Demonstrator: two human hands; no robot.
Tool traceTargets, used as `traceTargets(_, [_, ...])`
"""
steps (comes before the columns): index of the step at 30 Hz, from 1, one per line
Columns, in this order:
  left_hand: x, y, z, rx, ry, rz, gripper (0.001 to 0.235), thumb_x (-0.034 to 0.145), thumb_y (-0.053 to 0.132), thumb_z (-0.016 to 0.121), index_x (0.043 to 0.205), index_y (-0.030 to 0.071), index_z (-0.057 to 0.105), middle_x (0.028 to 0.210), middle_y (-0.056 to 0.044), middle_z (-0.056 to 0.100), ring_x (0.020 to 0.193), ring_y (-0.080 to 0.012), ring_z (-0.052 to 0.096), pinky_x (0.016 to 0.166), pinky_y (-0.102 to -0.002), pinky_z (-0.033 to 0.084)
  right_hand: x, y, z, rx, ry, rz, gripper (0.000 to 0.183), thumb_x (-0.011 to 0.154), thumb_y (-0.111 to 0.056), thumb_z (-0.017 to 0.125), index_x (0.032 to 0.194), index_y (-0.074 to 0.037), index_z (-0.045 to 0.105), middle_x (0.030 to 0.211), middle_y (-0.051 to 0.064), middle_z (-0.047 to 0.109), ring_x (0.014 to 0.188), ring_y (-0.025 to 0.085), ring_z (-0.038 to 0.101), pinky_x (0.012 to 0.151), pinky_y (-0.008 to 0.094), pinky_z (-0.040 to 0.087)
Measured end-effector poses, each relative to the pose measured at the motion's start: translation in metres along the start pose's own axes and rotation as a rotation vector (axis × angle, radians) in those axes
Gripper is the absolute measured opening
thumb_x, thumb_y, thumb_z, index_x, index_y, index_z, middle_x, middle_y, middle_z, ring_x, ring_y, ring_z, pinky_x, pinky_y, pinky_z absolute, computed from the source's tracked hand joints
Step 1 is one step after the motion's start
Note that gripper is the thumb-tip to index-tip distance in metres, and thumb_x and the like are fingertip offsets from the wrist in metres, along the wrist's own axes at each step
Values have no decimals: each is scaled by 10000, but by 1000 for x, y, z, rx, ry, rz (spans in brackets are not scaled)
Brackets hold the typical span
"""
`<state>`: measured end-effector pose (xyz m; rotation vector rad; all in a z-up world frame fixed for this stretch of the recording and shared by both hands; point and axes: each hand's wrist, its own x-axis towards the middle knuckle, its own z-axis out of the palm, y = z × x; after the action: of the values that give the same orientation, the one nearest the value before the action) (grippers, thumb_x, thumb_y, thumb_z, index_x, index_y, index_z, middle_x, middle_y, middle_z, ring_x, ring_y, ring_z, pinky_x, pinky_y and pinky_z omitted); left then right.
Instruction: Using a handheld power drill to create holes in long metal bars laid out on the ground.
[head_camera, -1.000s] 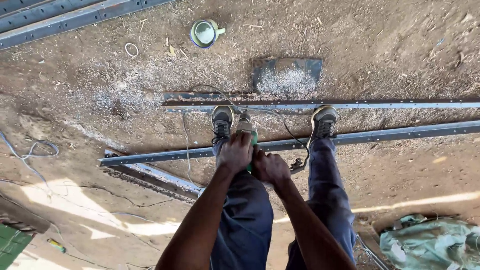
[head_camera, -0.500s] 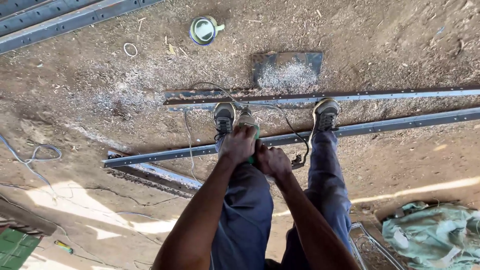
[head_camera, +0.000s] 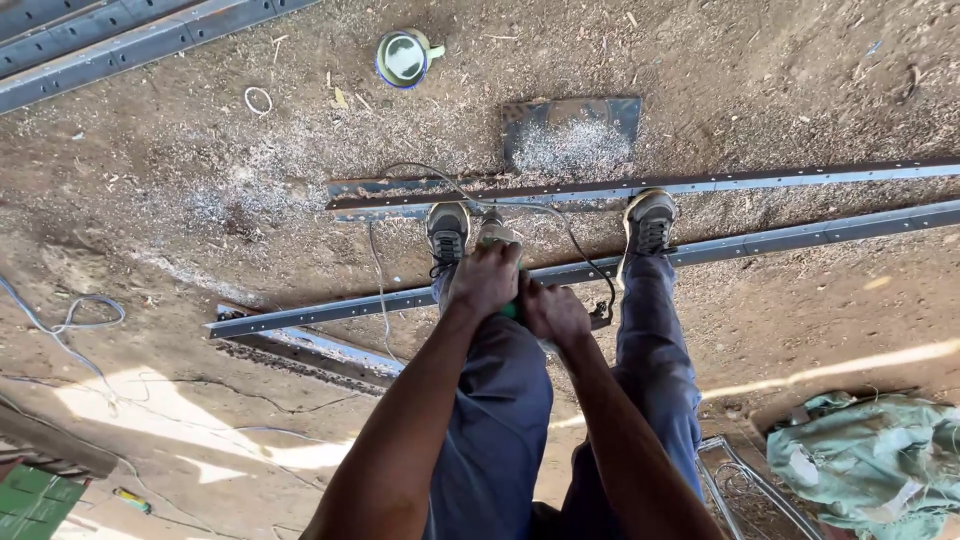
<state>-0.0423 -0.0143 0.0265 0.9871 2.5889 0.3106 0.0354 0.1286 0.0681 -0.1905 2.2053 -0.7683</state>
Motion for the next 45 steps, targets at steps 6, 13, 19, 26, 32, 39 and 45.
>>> traceTargets(6, [-7,-10,34,-39,-27,1,113,779,244,620,882,198,608,753,-45,631,675,-322,705,497,-431,608,5,-5,-14,14,-27,34,364,870,-206,478,1084,18,668,907,161,723,735,459,748,628,578,609])
traceTargets(13, [-5,-14,8,-141,-82,-19,83,819,233,613,893,198,604,776,-39,619,704,-317,704,532,-444,618,8,-7,-1,22,-45,24,432,847,-215,448,1082,38,707,903,182,698,712,464,735,607,550,609])
traceTargets(19, [-3,-19,-2,-165,-122,-6,73,839,222,609,895,193,571,786,-41,612,732,-314,708,534,-450,611,10,-7,24,-14,22,2,492,854,-225,465,1196,66,667,923,190,679,711,466,734,595,553,607])
traceTargets(26, [-1,-26,-5,-143,-162,74,96,869,246,581,940,183,593,833,-68,619,802,-319,705,560,-463,620,16,-13,52,20,88,89,607,857,-191,432,1344,171,458,892,205,691,719,469,735,608,579,596])
traceTargets(32, [0,-30,-1,-145,-193,113,113,876,245,555,958,173,587,840,-86,622,803,-337,704,570,-486,621,16,-15,59,44,111,106,562,861,-171,433,1310,166,473,879,213,715,707,455,741,605,576,598])
traceTargets(39, [5,-26,-3,-93,-197,192,120,870,266,556,956,190,591,856,-82,616,788,-345,698,549,-476,619,10,-14,74,84,144,137,584,850,-171,449,1330,161,460,919,207,721,699,455,741,604,578,601])
traceTargets(45, [8,-33,-3,-106,-253,263,148,856,267,567,977,189,603,865,-91,628,755,-370,708,541,-509,617,13,-39,58,139,216,237,516,895,-153,439,1327,127,479,919,198,722,724,433,751,613,560,614])
